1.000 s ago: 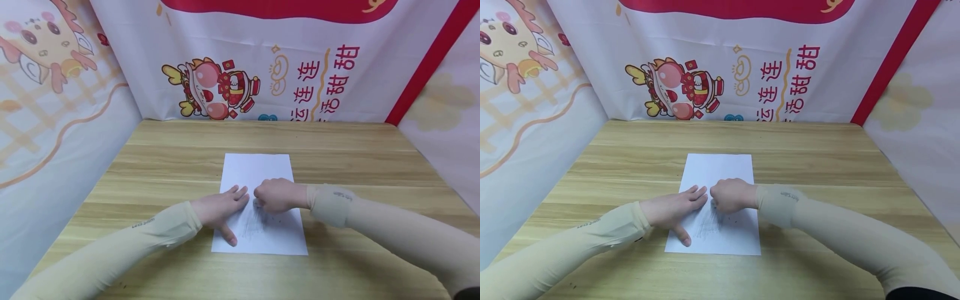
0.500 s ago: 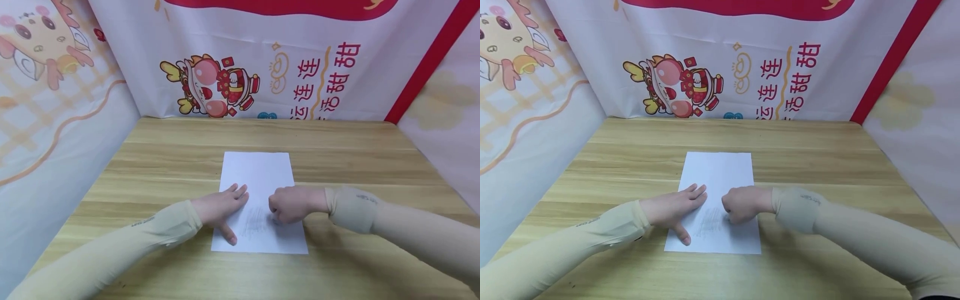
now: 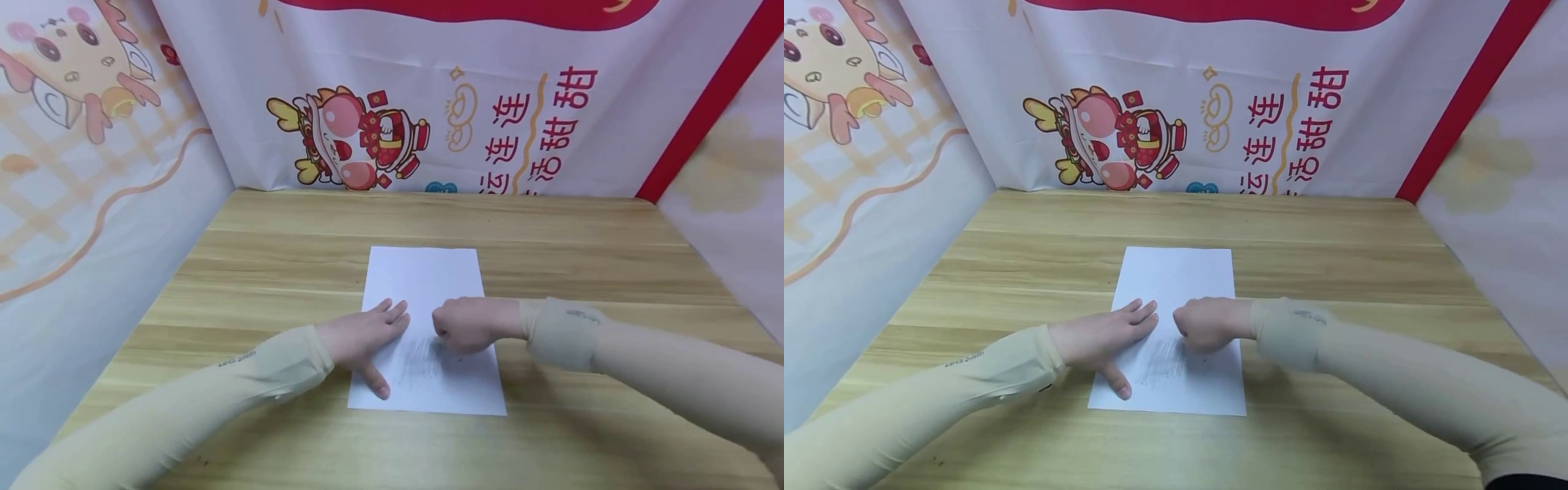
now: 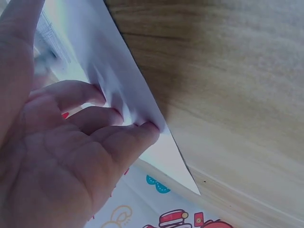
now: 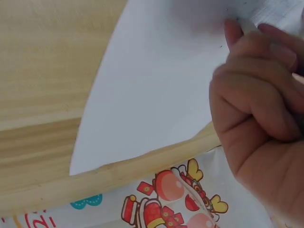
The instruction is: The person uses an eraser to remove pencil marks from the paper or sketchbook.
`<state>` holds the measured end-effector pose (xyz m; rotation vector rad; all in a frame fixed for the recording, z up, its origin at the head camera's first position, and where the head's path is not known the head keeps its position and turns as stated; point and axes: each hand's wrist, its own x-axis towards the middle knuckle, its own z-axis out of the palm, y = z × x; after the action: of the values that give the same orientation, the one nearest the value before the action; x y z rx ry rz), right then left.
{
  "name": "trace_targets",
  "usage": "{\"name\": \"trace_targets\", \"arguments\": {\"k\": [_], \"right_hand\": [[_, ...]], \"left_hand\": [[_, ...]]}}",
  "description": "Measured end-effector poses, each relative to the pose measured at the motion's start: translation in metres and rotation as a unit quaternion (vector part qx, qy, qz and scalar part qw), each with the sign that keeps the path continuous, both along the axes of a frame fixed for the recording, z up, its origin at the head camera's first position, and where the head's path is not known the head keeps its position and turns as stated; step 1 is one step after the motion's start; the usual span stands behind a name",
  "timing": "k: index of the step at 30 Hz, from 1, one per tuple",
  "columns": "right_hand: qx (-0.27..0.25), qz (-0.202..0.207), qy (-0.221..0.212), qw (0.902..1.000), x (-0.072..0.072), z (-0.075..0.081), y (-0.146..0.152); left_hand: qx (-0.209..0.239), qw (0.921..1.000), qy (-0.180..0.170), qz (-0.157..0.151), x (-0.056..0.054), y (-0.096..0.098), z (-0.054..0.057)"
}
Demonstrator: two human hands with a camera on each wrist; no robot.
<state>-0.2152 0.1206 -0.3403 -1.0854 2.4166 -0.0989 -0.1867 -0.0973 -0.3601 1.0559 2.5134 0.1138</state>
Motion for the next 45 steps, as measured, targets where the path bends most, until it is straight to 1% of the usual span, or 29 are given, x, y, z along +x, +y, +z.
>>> {"name": "trace_targets", "arguments": {"k": [3,5,7,12,15,17,18,20,22,24,26,28,30,33,35,38,41,45], "right_hand": [[0.025,-0.005,-0.031,0.9992,0.009,0.006,0.010],[0.031,0.003,-0.030,0.9991,0.012,0.008,0.014],[0.024,0.002,-0.029,0.9993,0.011,0.010,0.015],[-0.027,-0.017,0.007,0.9995,-0.002,0.006,0.006],[-0.028,-0.011,0.043,0.9986,-0.009,0.000,0.001],[-0.024,-0.002,0.045,0.9987,-0.012,-0.002,-0.002],[-0.020,0.001,0.039,0.9991,-0.012,-0.003,-0.001],[-0.011,-0.002,0.009,0.9999,-0.010,-0.003,0.002],[0.003,-0.010,-0.024,0.9997,-0.005,0.000,0.007],[0.025,-0.018,-0.047,0.9984,0.002,0.003,0.012],[0.043,-0.014,-0.054,0.9975,0.007,0.006,0.015],[0.054,-0.013,-0.055,0.9970,0.007,0.008,0.014],[0.040,-0.009,-0.046,0.9981,0.004,0.007,0.011],[0.004,-0.010,-0.025,0.9996,-0.003,0.004,0.002],[-0.018,-0.005,-0.004,0.9998,-0.006,0.002,-0.004],[-0.020,0.005,0.017,0.9996,-0.009,-0.001,-0.012],[-0.010,0.012,0.022,0.9996,-0.005,-0.001,-0.011],[-0.009,0.013,0.001,0.9999,0.010,0.001,0.002]], "left_hand": [[-0.007,1.0000,-0.003,0.004,0.001,0.002,0.001],[-0.011,0.9999,-0.003,0.006,0.001,0.002,0.001],[-0.011,0.9999,-0.002,0.007,0.001,0.003,0.002],[-0.007,1.0000,0.002,0.001,0.000,0.003,0.002],[-0.003,1.0000,0.000,-0.003,-0.001,0.003,0.002],[-0.002,1.0000,-0.004,-0.002,0.000,0.002,0.003],[-0.002,1.0000,-0.004,-0.003,-0.001,0.003,0.002],[-0.004,1.0000,-0.003,-0.003,-0.002,0.003,0.001],[-0.009,0.9999,-0.003,-0.002,-0.002,0.003,0.001],[-0.014,0.9999,-0.002,-0.001,-0.002,0.003,0.000],[-0.017,0.9998,-0.003,0.002,-0.002,0.003,0.000],[-0.018,0.9998,-0.001,0.000,-0.002,0.003,0.000],[-0.019,0.9998,0.001,-0.003,-0.002,0.003,0.000],[-0.018,0.9998,0.006,-0.008,-0.002,0.002,0.002],[-0.018,0.9998,0.007,-0.009,-0.003,0.001,0.002],[-0.016,0.9998,0.010,-0.010,-0.003,0.000,0.003],[-0.014,0.9998,0.008,-0.008,-0.003,0.000,0.004],[-0.014,0.9999,0.002,-0.005,-0.002,0.000,0.003]]}}
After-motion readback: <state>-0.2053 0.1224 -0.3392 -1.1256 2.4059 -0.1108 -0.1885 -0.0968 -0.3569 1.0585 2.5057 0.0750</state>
